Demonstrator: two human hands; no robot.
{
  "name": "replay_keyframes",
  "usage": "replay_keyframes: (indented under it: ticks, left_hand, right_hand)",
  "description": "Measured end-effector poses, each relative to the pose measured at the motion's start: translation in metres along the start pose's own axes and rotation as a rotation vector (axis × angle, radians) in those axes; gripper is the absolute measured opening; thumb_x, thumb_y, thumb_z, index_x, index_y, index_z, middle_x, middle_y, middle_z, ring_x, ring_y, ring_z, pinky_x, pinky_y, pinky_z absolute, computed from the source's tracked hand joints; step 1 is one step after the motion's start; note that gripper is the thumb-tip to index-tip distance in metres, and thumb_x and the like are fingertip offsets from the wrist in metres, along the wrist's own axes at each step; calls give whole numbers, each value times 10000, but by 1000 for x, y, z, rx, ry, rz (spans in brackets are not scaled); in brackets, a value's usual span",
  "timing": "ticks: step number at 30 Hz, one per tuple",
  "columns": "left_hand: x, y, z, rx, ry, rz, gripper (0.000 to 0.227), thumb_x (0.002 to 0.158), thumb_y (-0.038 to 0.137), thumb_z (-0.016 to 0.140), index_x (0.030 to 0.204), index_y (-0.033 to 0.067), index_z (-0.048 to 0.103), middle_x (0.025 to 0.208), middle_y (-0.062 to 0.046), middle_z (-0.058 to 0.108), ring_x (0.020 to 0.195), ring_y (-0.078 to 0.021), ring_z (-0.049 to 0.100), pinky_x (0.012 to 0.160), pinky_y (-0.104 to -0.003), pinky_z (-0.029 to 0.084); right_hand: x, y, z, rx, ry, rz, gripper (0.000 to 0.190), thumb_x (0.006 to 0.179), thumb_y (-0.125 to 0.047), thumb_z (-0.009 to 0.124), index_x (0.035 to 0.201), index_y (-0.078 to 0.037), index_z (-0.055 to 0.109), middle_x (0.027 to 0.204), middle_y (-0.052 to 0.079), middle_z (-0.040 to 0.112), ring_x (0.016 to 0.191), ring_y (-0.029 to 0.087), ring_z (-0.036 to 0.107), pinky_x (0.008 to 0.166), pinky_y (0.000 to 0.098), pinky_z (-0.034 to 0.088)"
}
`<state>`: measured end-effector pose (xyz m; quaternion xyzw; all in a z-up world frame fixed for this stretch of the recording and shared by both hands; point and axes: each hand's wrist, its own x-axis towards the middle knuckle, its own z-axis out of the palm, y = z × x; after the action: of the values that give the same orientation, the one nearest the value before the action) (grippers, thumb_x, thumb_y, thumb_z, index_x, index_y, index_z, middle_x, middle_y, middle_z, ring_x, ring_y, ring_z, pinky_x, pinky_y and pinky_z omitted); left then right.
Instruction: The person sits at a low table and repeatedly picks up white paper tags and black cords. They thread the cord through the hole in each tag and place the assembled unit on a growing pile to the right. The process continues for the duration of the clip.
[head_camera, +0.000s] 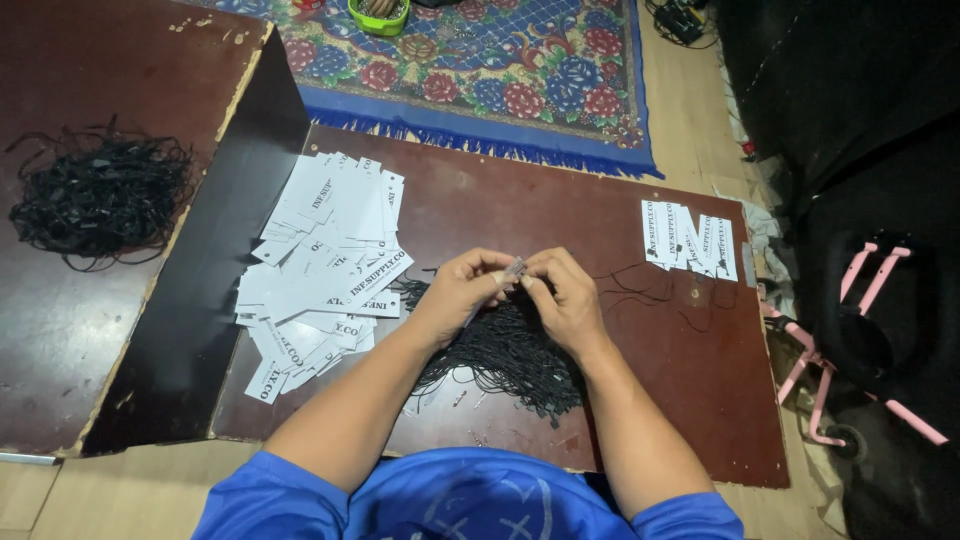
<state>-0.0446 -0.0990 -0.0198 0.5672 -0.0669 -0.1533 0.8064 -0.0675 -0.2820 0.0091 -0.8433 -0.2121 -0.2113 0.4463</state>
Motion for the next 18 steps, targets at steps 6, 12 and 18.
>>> replay_keyframes:
  ticks: [6,12,18]
  left_hand:
    - [-11,24,4,68,62,63,513,728,-9,841,1208,-57,666,847,-56,617,738,-72,660,670,-192,585]
    - [-20,37,17,149,134,33,188,898,14,674,1078,-25,714,769,-100,690,673,-152,731,592,-242,588]
    - [-18,25,18,321,139,51,317,894,36,631,1183,30,760,910,-166,766,866,-224,753,740,-336,592]
  right_hand:
    - [-1,5,0,23,6,-28,68,959,-94,709,895,-72,714,939,98,725,862,314,726,753,394,573]
    - [0,2,0,40,36,-16,83,970,-89,692,896,-62,718,920,103,730,836,302,728,739,388,577]
    - [2,-9,-1,5,75,-68,63,942,-86,727,883,-64,719,958,108,722,868,314,717,779,395,571]
